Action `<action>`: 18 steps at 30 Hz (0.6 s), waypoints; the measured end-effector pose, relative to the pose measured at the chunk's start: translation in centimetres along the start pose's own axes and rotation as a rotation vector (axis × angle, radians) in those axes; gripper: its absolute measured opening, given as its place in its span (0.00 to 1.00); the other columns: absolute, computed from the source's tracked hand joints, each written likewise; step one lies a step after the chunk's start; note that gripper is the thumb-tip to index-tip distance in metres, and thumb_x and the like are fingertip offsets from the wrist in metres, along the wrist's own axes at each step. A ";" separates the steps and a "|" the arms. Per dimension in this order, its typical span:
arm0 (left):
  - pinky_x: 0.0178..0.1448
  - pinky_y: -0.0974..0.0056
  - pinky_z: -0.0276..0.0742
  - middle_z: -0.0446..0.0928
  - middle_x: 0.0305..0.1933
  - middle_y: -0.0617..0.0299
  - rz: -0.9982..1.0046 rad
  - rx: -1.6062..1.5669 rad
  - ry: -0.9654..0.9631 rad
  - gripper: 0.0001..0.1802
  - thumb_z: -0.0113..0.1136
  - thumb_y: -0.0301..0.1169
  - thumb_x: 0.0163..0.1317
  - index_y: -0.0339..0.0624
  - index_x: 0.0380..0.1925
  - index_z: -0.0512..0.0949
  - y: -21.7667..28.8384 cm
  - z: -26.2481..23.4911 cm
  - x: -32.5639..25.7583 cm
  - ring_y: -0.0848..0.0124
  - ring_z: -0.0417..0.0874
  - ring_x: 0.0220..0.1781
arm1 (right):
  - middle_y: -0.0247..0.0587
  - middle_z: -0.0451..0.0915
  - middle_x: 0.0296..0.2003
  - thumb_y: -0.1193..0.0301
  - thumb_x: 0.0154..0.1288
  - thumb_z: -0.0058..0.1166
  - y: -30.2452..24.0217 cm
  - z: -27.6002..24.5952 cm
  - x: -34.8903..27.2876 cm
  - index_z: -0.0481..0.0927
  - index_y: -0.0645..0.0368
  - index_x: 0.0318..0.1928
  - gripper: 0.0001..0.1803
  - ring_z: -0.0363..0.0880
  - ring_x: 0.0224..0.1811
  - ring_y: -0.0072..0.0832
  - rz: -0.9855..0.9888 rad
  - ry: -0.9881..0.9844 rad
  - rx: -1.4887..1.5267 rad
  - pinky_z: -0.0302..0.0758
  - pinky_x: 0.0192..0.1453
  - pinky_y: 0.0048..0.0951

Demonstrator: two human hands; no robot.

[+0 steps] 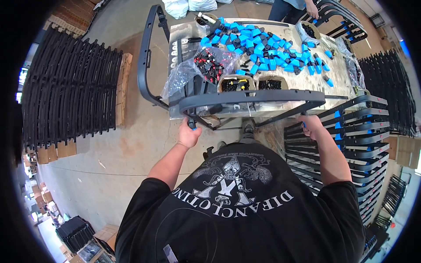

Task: Assembling blue plastic caps and metal components onto a black metal chair or cart frame in a factory setting.

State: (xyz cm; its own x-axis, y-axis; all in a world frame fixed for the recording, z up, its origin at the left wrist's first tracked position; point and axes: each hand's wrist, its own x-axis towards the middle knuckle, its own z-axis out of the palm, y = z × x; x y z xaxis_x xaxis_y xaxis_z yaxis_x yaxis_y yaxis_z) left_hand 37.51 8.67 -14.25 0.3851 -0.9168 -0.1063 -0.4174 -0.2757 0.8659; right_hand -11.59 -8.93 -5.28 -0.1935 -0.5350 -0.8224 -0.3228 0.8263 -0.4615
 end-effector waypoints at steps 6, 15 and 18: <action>0.57 0.61 0.79 0.83 0.49 0.43 -0.011 0.015 0.023 0.45 0.72 0.37 0.48 0.21 0.64 0.68 -3.2 1.3 0.2 0.60 0.84 0.49 | 0.31 0.63 0.15 0.61 0.64 0.64 1.1 -0.6 -0.2 0.74 0.55 0.26 0.16 0.55 0.10 0.21 -0.077 0.005 -0.114 0.49 0.14 0.28; 0.56 0.65 0.77 0.80 0.51 0.56 -0.115 -0.229 -0.106 0.43 0.72 0.35 0.49 0.24 0.64 0.69 -4.0 1.2 0.6 0.68 0.80 0.47 | 0.58 0.84 0.42 0.61 0.58 0.68 2.8 -0.5 1.0 0.78 0.71 0.45 0.25 0.85 0.47 0.49 -0.361 0.361 -0.553 0.79 0.51 0.46; 0.58 0.65 0.75 0.80 0.53 0.56 -0.051 -0.375 -0.095 0.40 0.70 0.33 0.50 0.28 0.64 0.70 -4.7 1.4 0.4 0.68 0.80 0.50 | 0.59 0.84 0.43 0.62 0.58 0.67 4.9 0.4 2.0 0.77 0.71 0.50 0.27 0.84 0.47 0.52 -0.552 0.516 -0.494 0.79 0.52 0.45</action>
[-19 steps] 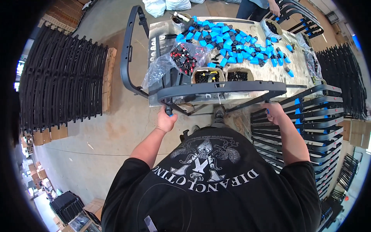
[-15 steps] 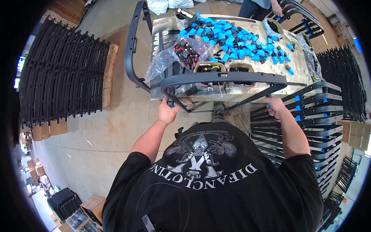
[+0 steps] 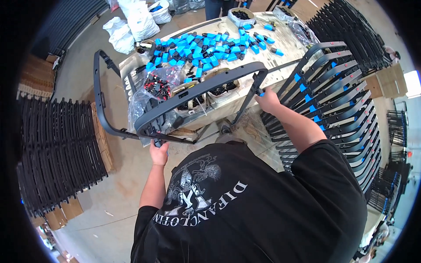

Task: Assembling blue plastic caps and metal components onto a black metal chair or cart frame in a factory setting.

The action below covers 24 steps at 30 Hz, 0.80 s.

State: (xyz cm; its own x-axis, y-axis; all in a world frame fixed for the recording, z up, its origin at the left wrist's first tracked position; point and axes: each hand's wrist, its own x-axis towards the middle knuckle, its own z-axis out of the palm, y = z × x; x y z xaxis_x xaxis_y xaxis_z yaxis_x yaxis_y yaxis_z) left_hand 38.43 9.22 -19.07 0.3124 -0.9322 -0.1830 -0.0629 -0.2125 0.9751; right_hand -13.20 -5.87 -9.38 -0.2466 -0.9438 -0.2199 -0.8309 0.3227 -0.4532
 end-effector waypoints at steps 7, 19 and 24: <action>0.73 0.59 0.65 0.72 0.67 0.57 0.024 -0.088 -0.062 0.39 0.64 0.25 0.53 0.36 0.69 0.66 1.2 0.8 -0.2 0.65 0.74 0.67 | 0.59 0.84 0.42 0.61 0.57 0.67 2.4 6.8 1.2 0.74 0.59 0.58 0.30 0.84 0.48 0.55 -0.061 0.308 0.333 0.79 0.54 0.45; 0.70 0.53 0.71 0.68 0.70 0.59 -0.185 -0.005 -0.076 0.41 0.65 0.26 0.54 0.39 0.70 0.63 3.5 1.0 -0.3 0.65 0.70 0.73 | 0.41 0.82 0.46 0.76 0.54 0.60 5.6 8.2 4.4 0.79 0.55 0.55 0.25 0.80 0.51 0.32 -0.169 -0.153 0.776 0.73 0.62 0.33; 0.69 0.54 0.71 0.68 0.71 0.59 -0.105 0.017 -0.081 0.43 0.65 0.26 0.53 0.40 0.71 0.63 2.2 0.4 0.1 0.65 0.72 0.71 | 0.48 0.82 0.48 0.73 0.52 0.60 5.5 8.8 5.3 0.82 0.53 0.51 0.22 0.81 0.52 0.42 -0.310 -0.004 0.697 0.75 0.61 0.36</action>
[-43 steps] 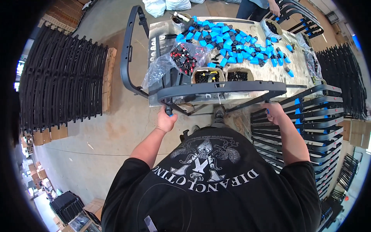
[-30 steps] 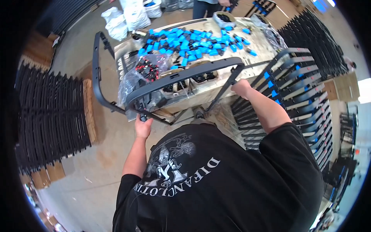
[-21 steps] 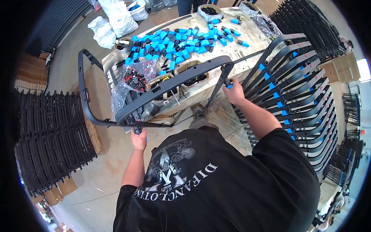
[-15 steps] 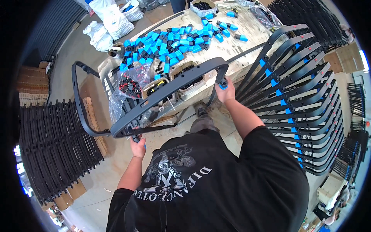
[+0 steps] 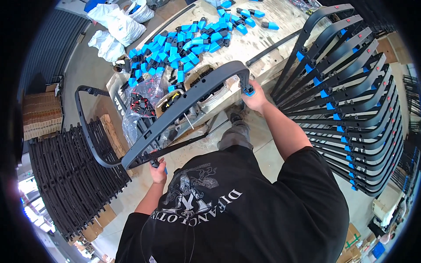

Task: Assembling blue plastic caps and metal components onto a black metal chair or cart frame in a factory setting.

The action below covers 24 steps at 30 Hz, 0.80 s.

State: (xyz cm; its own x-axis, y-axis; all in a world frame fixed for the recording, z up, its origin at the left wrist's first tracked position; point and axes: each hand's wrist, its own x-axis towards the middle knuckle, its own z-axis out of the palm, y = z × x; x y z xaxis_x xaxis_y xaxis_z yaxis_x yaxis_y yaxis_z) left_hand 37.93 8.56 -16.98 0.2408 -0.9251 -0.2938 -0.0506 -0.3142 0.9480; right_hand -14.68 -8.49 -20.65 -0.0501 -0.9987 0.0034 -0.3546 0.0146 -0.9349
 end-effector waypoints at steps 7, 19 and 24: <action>0.67 0.58 0.71 0.71 0.69 0.60 0.057 0.021 0.056 0.41 0.66 0.30 0.52 0.42 0.69 0.67 -0.8 -0.3 -0.5 0.67 0.73 0.67 | 0.53 0.76 0.59 0.61 0.49 0.75 -6.0 -2.6 -1.7 0.68 0.62 0.68 0.46 0.75 0.63 0.42 0.057 0.108 -0.183 0.69 0.71 0.41; 0.27 0.61 0.76 0.77 0.18 0.57 -0.467 -0.161 0.274 0.23 0.69 0.42 0.63 0.38 0.16 0.77 3.4 2.7 -2.4 0.67 0.79 0.19 | 0.55 0.81 0.52 0.48 0.63 0.64 -38.9 15.4 -1.4 0.75 0.61 0.60 0.35 0.80 0.56 0.52 -0.842 -0.743 -0.667 0.76 0.61 0.48; 0.24 0.70 0.62 0.75 0.32 0.63 -0.349 -1.030 -0.102 0.16 0.61 0.43 0.72 0.41 0.44 0.76 0.8 -0.2 -3.8 0.75 0.70 0.25 | 0.57 0.84 0.42 0.39 0.73 0.46 -42.1 20.6 -1.7 0.77 0.64 0.53 0.36 0.82 0.51 0.54 -0.577 -1.121 -0.984 0.77 0.57 0.50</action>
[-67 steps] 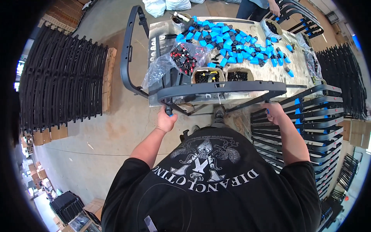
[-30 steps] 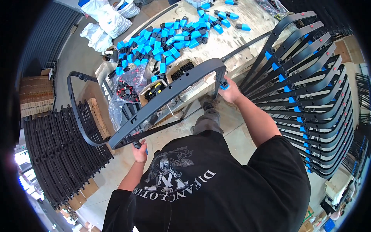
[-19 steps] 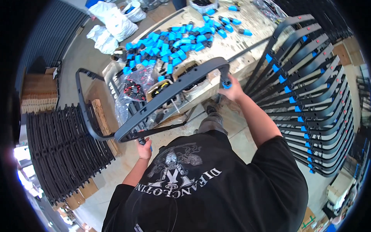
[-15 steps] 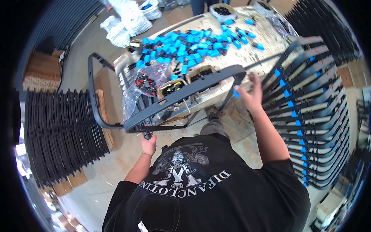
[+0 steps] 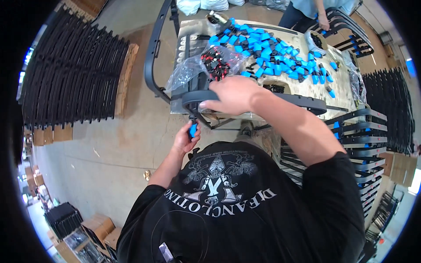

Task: Assembling blue plastic caps and metal components onto a black metal chair or cart frame in a factory setting.

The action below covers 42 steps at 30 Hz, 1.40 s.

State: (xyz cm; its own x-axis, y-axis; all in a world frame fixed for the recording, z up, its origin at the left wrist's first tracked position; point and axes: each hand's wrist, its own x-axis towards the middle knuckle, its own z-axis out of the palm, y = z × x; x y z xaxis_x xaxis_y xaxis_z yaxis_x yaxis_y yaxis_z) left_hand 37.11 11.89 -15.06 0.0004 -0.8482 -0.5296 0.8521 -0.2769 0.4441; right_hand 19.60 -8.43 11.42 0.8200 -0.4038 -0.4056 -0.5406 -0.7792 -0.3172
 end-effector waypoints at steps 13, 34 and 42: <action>0.18 0.71 0.54 0.69 0.23 0.67 -0.213 0.063 0.519 0.20 0.61 0.47 0.72 0.46 0.29 0.71 2.8 6.9 -0.5 0.77 0.62 0.18 | 0.56 0.84 0.43 0.38 0.72 0.47 0.0 0.0 0.7 0.77 0.61 0.51 0.35 0.82 0.51 0.53 0.016 0.019 -0.036 0.77 0.55 0.51; 0.55 0.48 0.79 0.84 0.46 0.44 0.565 1.244 0.836 0.30 0.66 0.39 0.58 0.39 0.60 0.72 -3.6 1.4 2.6 0.46 0.86 0.48 | 0.56 0.84 0.38 0.41 0.70 0.51 -0.3 0.6 0.6 0.77 0.62 0.46 0.32 0.83 0.45 0.54 -0.018 0.069 -0.045 0.78 0.51 0.51; 0.64 0.50 0.75 0.78 0.59 0.43 0.795 1.259 0.620 0.35 0.69 0.35 0.55 0.38 0.62 0.71 -4.1 -0.9 4.4 0.45 0.79 0.61 | 0.57 0.84 0.39 0.42 0.69 0.53 -0.6 0.5 0.0 0.78 0.61 0.46 0.31 0.83 0.45 0.54 0.008 0.066 -0.065 0.78 0.51 0.52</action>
State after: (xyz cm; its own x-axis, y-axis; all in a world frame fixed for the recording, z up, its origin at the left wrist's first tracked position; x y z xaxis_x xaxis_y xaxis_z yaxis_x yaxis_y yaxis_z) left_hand 34.04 9.66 -19.87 0.6777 -0.7333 0.0555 -0.4158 -0.3199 0.8513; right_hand 19.84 -7.67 11.17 0.8276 -0.4388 -0.3500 -0.5354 -0.8045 -0.2573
